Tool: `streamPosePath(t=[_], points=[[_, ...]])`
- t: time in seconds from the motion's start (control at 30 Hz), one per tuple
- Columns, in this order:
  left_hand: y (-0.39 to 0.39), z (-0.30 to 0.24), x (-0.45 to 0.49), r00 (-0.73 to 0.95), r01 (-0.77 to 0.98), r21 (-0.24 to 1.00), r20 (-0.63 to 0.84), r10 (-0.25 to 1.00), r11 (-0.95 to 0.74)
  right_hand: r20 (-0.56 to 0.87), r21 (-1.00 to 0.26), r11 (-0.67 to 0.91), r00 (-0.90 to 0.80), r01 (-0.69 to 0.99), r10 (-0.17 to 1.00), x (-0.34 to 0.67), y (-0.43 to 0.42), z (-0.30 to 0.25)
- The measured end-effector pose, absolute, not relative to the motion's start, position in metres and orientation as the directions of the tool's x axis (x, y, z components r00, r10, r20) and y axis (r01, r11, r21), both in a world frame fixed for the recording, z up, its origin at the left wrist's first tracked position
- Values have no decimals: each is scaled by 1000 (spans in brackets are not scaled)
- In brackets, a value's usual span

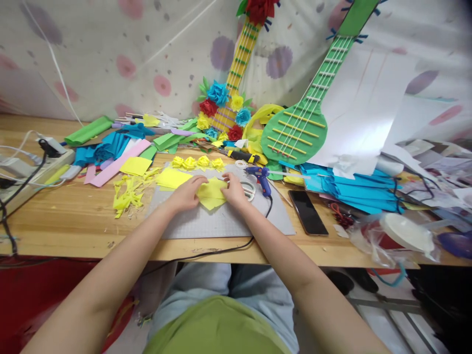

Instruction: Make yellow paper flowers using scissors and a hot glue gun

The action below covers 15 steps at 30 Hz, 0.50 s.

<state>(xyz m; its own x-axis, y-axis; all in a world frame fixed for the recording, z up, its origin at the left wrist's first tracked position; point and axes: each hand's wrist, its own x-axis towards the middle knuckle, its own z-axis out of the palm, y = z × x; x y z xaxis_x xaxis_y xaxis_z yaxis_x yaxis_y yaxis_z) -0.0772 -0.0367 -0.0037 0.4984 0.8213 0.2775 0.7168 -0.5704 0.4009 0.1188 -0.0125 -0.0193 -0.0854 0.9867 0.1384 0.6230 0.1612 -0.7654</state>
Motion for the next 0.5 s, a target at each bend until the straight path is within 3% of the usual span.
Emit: streamPosePath(t=[0.17, 0.33, 0.4, 0.5], points=[[-52, -9, -73, 496, 754, 396, 179, 850, -524, 308, -749, 281, -59, 600, 949, 120, -17, -18], [-58, -10, -74, 495, 758, 359, 226, 839, -544, 426, -843, 313, 189, 437, 885, 129, -3, -15], [-51, -9, -72, 407, 774, 418, 246, 879, -476, 391, -892, 287, 281, 349, 876, 131, 4, -20], [-30, -7, -67, 108, 785, 580, 220, 970, -219, 265, -954, 199, 315, 226, 911, 128, 7, -34]])
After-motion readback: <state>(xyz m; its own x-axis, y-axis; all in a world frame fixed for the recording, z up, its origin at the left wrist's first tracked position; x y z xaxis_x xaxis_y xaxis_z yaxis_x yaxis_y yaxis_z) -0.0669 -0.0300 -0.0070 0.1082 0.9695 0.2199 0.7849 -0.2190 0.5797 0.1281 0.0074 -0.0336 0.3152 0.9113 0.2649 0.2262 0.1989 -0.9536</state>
